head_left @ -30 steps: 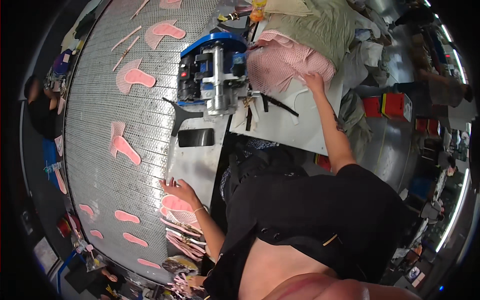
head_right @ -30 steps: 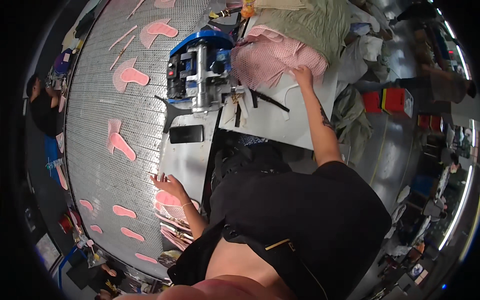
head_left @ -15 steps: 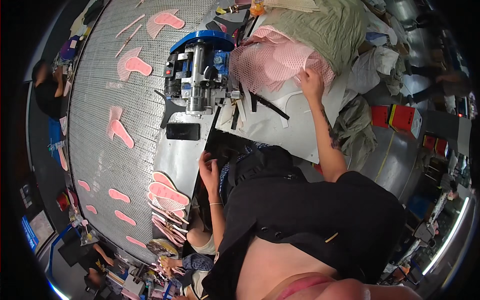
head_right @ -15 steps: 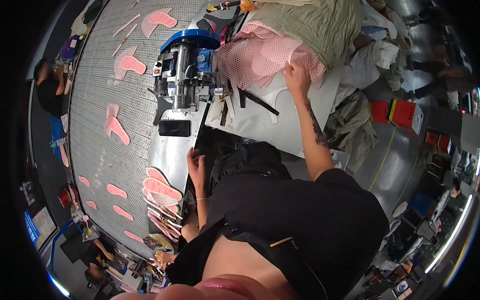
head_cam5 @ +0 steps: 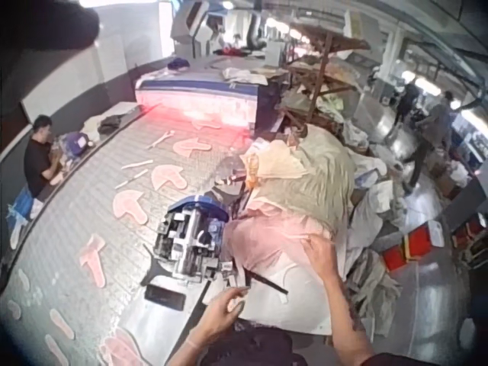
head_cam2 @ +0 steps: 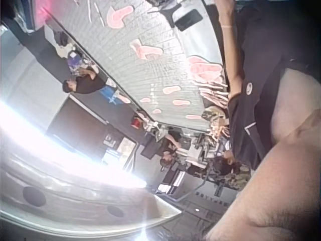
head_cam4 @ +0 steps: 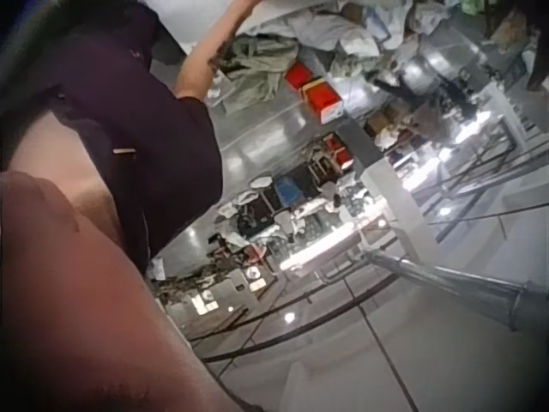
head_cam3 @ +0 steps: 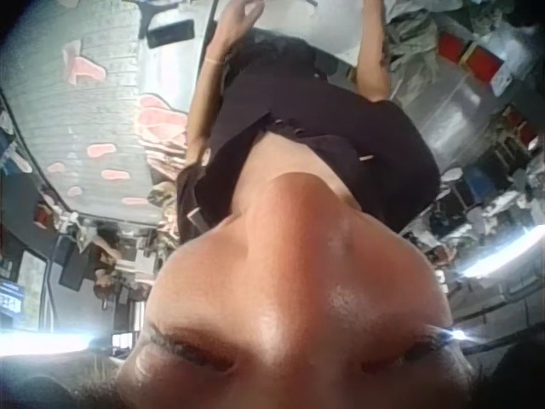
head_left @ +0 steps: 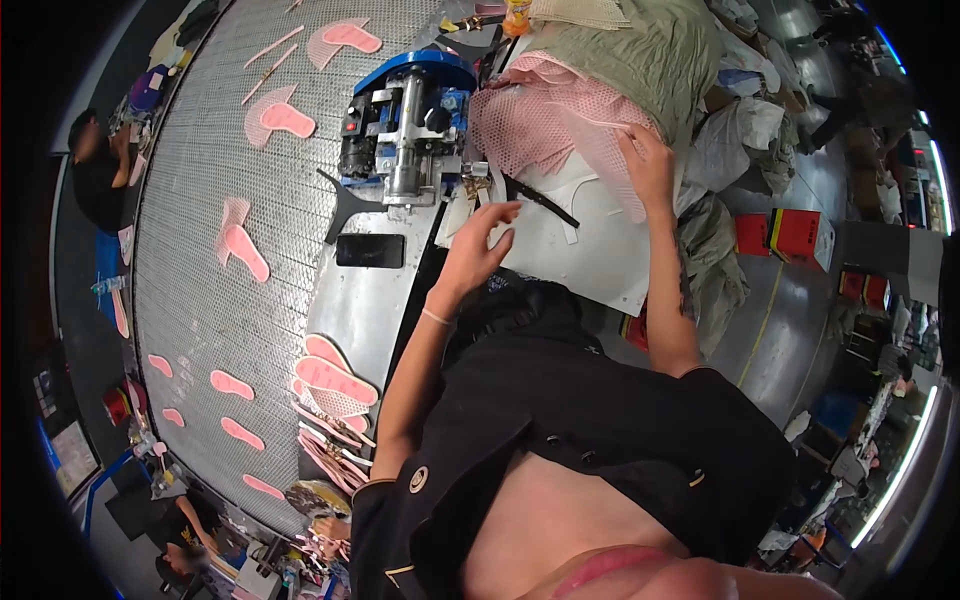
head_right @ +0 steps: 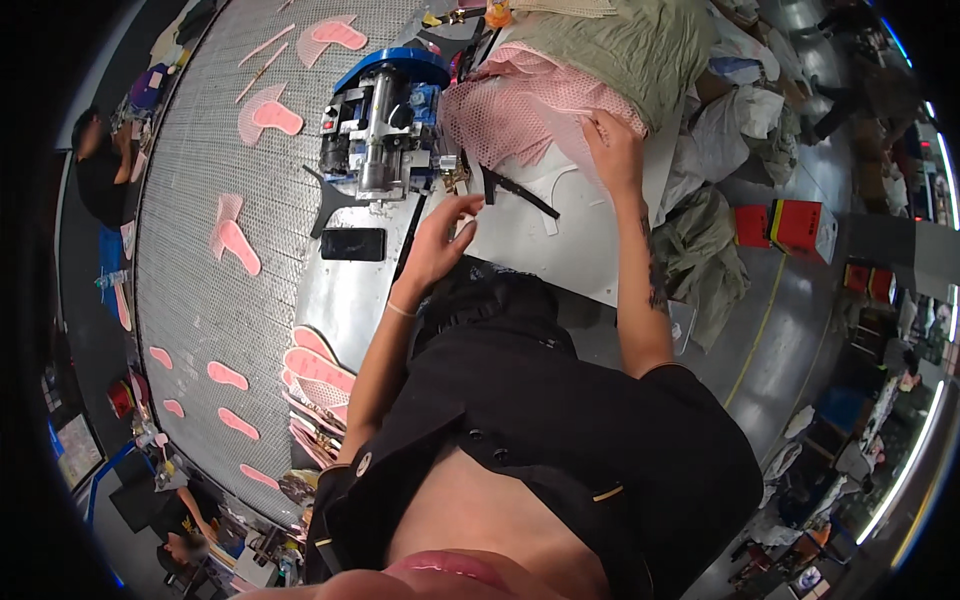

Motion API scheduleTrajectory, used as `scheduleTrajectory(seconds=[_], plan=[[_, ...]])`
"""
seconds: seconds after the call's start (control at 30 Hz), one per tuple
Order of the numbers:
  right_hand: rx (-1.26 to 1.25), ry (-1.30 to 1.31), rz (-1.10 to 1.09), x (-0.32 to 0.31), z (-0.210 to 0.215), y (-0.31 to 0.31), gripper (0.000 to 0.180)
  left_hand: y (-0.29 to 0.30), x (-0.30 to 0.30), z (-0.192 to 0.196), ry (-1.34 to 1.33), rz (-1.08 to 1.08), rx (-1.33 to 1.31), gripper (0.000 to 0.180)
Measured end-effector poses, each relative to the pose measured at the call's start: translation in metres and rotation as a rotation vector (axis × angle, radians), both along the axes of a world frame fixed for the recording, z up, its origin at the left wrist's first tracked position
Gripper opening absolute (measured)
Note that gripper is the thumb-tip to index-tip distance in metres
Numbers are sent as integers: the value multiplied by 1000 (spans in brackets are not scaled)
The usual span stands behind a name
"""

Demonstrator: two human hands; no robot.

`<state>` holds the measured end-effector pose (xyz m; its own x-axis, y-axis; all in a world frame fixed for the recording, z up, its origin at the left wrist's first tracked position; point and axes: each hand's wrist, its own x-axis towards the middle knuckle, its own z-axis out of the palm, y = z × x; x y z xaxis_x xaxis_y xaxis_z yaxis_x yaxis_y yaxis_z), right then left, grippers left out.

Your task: The person assembles pink flip-flops by hand in a factory setting. They pick up pink footbeds and white mesh straps from a perforated metal table, align the components, and press them together to form finished sandals. The person handles the items one at a time, placing the completed pairs on the table.

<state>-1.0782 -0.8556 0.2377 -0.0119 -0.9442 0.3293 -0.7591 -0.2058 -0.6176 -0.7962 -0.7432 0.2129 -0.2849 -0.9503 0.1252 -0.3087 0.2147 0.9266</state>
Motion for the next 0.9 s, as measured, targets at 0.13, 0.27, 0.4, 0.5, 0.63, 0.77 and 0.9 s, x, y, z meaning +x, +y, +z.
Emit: scheduleTrajectory(seconds=[0.13,0.27,0.4,0.5,0.63,0.77,0.9], plan=[[28,-77,-25,-1,-17,-4,16,-2,-16,8,3,-74,35,35],[-126,-146,216,40,27,40,13,5,-11,-7,519,-70,376,47],[122,-117,1004,91,33,98,13,0,1,-21,875,57,661,54],[327,-214,1244,116,8,109,18,1,15,-45,741,172,657,39],[128,-332,642,134,-9,104,28,1,38,-53,753,344,504,28],[465,-621,362,141,-32,84,34,-1,56,-33,746,261,406,31],[972,-747,526,108,-68,82,30,0,58,-41,743,289,402,29]])
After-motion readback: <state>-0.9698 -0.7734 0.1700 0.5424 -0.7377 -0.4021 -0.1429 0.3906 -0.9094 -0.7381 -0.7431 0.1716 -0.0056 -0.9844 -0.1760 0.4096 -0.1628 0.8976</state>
